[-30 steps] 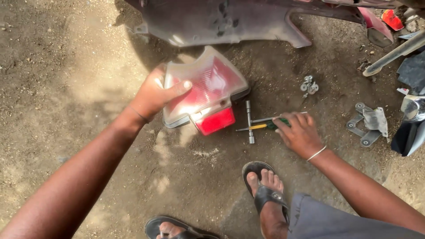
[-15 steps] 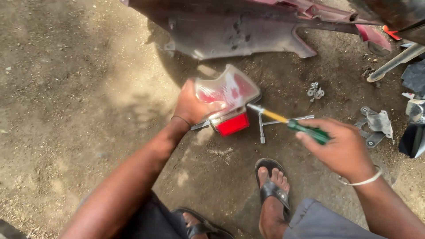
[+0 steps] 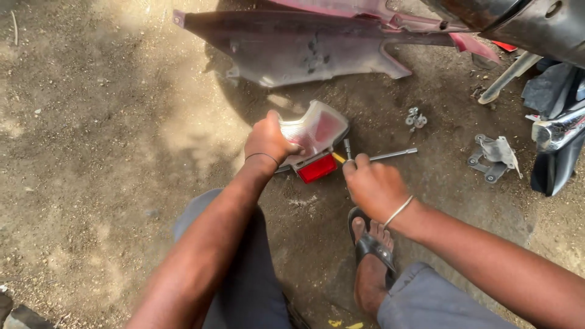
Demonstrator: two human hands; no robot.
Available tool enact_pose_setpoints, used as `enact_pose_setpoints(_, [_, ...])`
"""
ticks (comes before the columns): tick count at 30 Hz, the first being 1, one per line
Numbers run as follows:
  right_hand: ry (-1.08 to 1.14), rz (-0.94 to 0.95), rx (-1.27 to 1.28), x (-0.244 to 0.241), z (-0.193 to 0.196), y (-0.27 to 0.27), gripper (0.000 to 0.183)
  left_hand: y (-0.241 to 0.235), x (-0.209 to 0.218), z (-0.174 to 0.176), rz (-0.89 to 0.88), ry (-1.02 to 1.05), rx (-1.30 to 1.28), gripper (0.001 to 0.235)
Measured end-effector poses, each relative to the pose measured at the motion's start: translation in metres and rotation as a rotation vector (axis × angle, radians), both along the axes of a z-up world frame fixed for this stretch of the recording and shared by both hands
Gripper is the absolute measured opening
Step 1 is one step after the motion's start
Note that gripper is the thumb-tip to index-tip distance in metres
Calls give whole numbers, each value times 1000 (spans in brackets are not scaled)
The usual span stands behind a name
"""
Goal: The person uses a T-handle wrench and a screwdriver to remove bolts and screws from a red motorcycle mudguard and a taillight assembly. The person detaches the mudguard and then removes the taillight lens and housing, placing the parts on the ground.
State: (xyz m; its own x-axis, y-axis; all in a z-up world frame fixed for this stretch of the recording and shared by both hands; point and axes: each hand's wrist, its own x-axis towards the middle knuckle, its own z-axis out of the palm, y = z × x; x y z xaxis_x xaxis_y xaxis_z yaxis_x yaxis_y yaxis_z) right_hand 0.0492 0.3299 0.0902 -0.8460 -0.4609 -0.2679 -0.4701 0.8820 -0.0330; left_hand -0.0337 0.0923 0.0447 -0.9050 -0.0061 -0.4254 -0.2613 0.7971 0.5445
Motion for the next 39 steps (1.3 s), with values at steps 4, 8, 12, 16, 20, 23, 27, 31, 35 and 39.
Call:
enact_pose_setpoints(4, [-30,-118,-95,4,6,8,17,0,4,4,-20,-20,-4,77])
enact_pose_setpoints(8, [13,-263,-299,26,-2,13,24,2,6,-2,-54,5,-40,78])
enact_pose_setpoints(12, [-7,-370,-233,23,4,-7,22,4,11,4,-99,19,-27,79])
enact_pose_setpoints(16, [-244,-423,-38,-1,-7,-18,24,10,26,11,-226,64,-79,62])
enact_pose_setpoints(20, [-420,-517,-155,-17,-53,4,33,27,33,-21,-403,320,-258,23])
enact_pose_setpoints(23, [-394,-540,-297,-10,-64,5,48,32,23,4,-540,183,-325,23])
enact_pose_setpoints(27, [-827,-1128,-484,-11,-51,0,55,27,21,-20,-575,286,-236,19])
enact_pose_setpoints(31, [-362,-282,-82,-9,-32,1,31,25,23,-27,-589,353,-112,18])
enact_pose_setpoints(35, [-221,311,319,-20,-9,2,29,25,23,-23,-587,342,-108,20])
enact_pose_setpoints(39, [-257,388,308,-27,-4,-10,26,20,22,-34,-562,383,-95,16])
